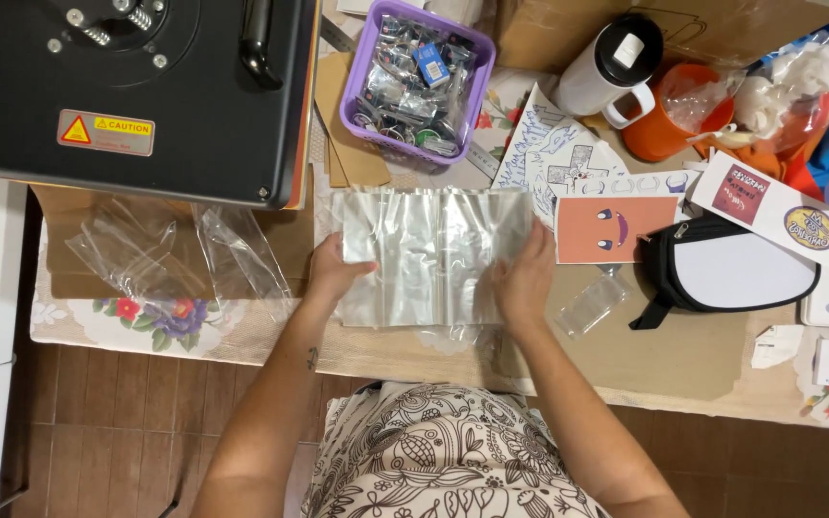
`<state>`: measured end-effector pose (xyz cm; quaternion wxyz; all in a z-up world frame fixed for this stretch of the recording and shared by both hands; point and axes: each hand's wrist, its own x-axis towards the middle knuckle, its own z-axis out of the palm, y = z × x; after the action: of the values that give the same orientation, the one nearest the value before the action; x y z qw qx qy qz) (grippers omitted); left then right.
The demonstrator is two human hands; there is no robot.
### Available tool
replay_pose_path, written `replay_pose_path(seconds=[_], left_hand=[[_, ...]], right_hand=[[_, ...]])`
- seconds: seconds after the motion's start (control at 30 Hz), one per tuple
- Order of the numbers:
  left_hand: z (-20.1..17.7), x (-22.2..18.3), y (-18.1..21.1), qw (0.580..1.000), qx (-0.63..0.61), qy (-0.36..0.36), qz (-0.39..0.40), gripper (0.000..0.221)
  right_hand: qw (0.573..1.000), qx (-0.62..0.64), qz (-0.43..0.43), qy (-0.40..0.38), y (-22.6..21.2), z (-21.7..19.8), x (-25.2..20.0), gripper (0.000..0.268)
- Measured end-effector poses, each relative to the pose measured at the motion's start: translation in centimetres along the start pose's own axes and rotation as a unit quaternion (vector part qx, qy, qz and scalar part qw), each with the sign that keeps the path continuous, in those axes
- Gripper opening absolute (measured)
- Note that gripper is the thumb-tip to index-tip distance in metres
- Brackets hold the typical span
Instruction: Preparing and flattening clear plastic bags on a work table for packaging.
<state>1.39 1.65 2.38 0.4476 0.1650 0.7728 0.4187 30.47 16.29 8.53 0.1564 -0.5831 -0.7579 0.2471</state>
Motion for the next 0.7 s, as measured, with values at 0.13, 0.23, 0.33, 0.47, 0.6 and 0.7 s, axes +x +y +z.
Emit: replay_pose_path(seconds=[0.13, 0.23, 0.33, 0.47, 0.6, 0.7], left_hand=[[0.5, -0.2, 0.9, 0.999, 0.042, 0.022, -0.015, 0.065], [0.7, -0.3, 1.7, 0.995, 0.085, 0.041, -0.035, 0.069], [0.5, -0.3, 1.9, 0.991, 0.114, 0.059, -0.037, 0.073], [0.7, -1.8, 4.6, 0.991, 0.120, 0.046, -0.041, 0.069], [1.0, -2.0, 5.2, 0.987, 0.142, 0.055, -0.051, 0.070], [0.6, -2.3, 5.6, 0.986, 0.147, 0.054, -0.054, 0.067]], right_hand=[[0.917, -0.115, -0.377, 0.058, -1.6, 3.7, -0.8, 0.061], [0.920, -0.162, -0.342, -0.107, -3.4, 5.0, -2.8, 0.053], [0.910, -0.242, -0.302, -0.148, -1.9, 7.0, -2.9, 0.069], [0.920, -0.226, -0.305, -0.102, -1.8, 6.4, -2.9, 0.083], [0.915, -0.256, -0.269, -0.157, -2.7, 5.5, -2.9, 0.090], [0.916, -0.251, -0.266, -0.162, -2.3, 6.2, -2.8, 0.086]])
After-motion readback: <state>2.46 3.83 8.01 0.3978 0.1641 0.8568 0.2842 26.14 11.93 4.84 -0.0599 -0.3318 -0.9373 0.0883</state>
